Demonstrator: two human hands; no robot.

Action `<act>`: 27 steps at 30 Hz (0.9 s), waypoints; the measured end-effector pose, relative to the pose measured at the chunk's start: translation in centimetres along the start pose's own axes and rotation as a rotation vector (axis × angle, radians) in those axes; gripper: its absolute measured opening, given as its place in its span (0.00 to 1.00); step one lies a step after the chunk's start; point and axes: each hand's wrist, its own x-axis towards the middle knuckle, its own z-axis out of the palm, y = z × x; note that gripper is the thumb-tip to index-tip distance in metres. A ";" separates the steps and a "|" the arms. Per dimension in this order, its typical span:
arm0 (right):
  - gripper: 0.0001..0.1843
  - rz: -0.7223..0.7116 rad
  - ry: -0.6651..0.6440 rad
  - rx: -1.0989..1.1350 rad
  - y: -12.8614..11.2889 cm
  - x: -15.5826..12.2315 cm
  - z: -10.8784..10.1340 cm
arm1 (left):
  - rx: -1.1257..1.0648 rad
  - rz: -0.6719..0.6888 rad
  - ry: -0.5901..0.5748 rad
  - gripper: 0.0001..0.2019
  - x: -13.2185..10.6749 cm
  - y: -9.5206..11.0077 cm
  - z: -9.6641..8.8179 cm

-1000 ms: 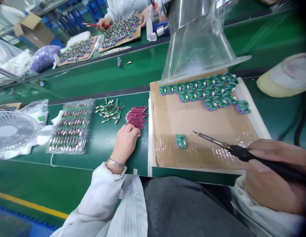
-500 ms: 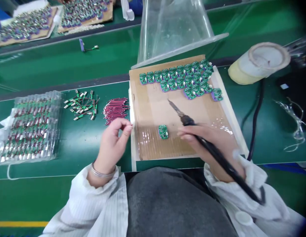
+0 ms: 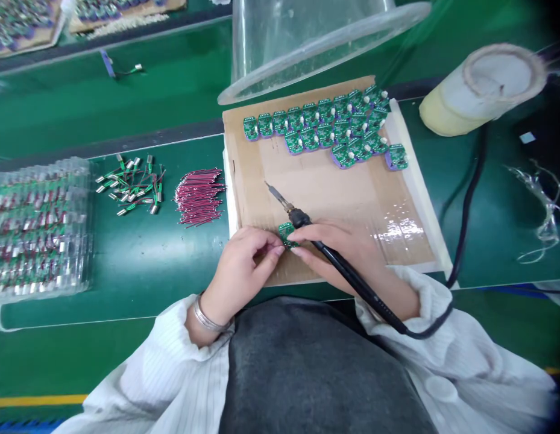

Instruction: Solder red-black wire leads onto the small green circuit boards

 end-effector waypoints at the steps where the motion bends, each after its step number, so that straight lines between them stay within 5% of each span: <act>1: 0.07 0.009 -0.010 0.010 -0.1 0.1 0.1 | 0.001 0.009 0.003 0.02 0.0 0.1 0.1; 13: 0.10 0.052 0.063 -0.083 0.7 -0.3 -1.5 | 0.053 0.117 0.028 0.05 0.4 -0.6 0.8; 21: 0.14 0.261 0.192 -0.028 0.5 -1.2 -2.7 | 0.045 0.109 0.026 0.07 0.8 -0.9 1.4; 27: 0.14 0.220 0.240 -0.080 -0.2 -1.9 -4.0 | 0.036 0.097 0.028 0.08 0.9 -0.8 1.4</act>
